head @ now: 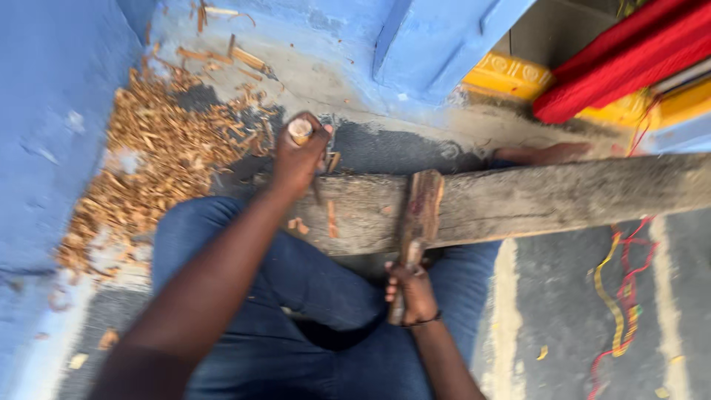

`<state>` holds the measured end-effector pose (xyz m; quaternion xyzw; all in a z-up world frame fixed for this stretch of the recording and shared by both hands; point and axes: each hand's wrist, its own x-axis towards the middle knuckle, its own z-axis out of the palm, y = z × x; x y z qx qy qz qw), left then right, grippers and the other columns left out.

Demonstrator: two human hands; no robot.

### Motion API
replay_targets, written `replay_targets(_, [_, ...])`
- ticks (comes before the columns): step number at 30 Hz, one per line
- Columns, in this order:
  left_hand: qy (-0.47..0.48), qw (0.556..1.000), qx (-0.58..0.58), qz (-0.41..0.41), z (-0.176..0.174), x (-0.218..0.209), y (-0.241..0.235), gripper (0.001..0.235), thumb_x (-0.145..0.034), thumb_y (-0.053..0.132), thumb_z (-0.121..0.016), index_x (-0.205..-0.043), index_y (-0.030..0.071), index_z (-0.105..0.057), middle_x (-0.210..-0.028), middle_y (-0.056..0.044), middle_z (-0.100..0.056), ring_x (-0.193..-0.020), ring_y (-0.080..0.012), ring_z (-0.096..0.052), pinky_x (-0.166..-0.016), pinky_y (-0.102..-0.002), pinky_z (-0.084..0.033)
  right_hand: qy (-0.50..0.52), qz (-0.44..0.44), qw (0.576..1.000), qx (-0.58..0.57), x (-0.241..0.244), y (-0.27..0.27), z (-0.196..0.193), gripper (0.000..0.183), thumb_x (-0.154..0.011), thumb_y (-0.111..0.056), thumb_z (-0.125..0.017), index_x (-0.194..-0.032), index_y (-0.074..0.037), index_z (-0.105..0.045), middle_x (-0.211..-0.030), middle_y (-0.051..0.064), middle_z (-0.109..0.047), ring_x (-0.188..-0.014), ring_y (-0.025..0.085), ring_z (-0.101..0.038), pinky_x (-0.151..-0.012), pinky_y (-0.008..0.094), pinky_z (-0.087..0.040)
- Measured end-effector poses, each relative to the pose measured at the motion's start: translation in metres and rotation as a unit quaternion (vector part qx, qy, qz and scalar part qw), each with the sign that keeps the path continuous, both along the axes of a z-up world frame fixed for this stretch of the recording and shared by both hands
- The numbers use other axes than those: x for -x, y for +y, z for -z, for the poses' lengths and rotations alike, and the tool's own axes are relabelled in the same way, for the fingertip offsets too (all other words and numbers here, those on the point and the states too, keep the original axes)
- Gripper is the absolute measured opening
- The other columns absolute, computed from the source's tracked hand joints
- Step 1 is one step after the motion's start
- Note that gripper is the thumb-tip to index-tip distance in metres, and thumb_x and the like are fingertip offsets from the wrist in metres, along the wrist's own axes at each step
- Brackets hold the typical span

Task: The person sits on the floor and uses a wooden mallet to strike a chisel, carving a small cylindrical piece of wood held in their left hand. Wood shavings accumulate on the floor as the person repeatedly shapes the wood.

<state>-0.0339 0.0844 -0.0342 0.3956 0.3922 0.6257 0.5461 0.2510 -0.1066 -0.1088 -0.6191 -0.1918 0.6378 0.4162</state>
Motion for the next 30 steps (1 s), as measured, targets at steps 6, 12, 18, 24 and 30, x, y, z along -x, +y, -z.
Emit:
replay_targets(6, [0.106,0.985,0.054,0.123,-0.007,-0.012,-0.035,0.021,-0.091,0.009,-0.073,-0.081,0.013,-0.055,-0.066,0.005,-0.056,-0.054,-0.0061,-0.055,-0.045,-0.027,-0.045,0.045,-0.031,0.998,-0.04,0.011,0.014,-0.001,0.015,-0.087,-0.009,-0.073,-0.095,-0.005,-0.061,-0.076,0.005,-0.065,-0.059,0.015,-0.065,-0.052,0.031,-0.057])
replay_targets(12, [0.151,0.954,-0.16,0.205,0.001,-0.043,-0.051,0.024,-0.096,0.008,-0.073,-0.083,0.01,-0.053,-0.074,0.004,-0.051,-0.066,-0.0066,-0.05,-0.059,-0.03,-0.042,0.026,-0.022,0.999,-0.031,0.007,0.017,-0.005,0.02,-0.086,-0.009,-0.073,-0.103,-0.007,-0.062,-0.077,0.004,-0.064,-0.057,0.012,-0.061,-0.049,0.028,-0.052])
replay_targets(18, [0.171,0.95,-0.17,0.196,-0.011,-0.035,-0.06,0.022,-0.092,0.005,-0.072,-0.082,0.008,-0.053,-0.075,0.003,-0.052,-0.07,-0.0064,-0.049,-0.063,-0.03,-0.043,-0.063,-0.01,0.996,-0.065,0.01,0.01,-0.013,0.018,-0.092,-0.015,-0.073,-0.099,-0.004,-0.061,-0.071,0.004,-0.06,-0.05,0.011,-0.057,-0.043,0.026,-0.047])
replay_targets(24, [0.155,0.952,-0.164,0.206,-0.009,-0.03,-0.063,0.023,-0.093,0.005,-0.072,-0.082,0.007,-0.052,-0.075,0.002,-0.05,-0.071,-0.0067,-0.048,-0.064,-0.03,-0.042,-0.089,0.039,0.984,-0.15,0.01,-0.009,-0.046,0.02,-0.091,-0.012,-0.073,-0.104,-0.005,-0.059,-0.072,0.003,-0.059,-0.05,0.011,-0.055,-0.044,0.025,-0.049])
replay_targets(30, [0.145,0.956,-0.165,0.194,-0.015,-0.032,-0.064,0.022,-0.093,0.006,-0.071,-0.083,0.007,-0.052,-0.074,0.003,-0.05,-0.07,-0.0066,-0.047,-0.062,-0.03,-0.041,0.006,0.039,0.943,-0.332,-0.004,-0.017,-0.055,0.022,-0.094,0.0,-0.068,-0.112,-0.003,-0.056,-0.083,0.007,-0.063,-0.065,0.016,-0.062,-0.063,0.032,-0.056])
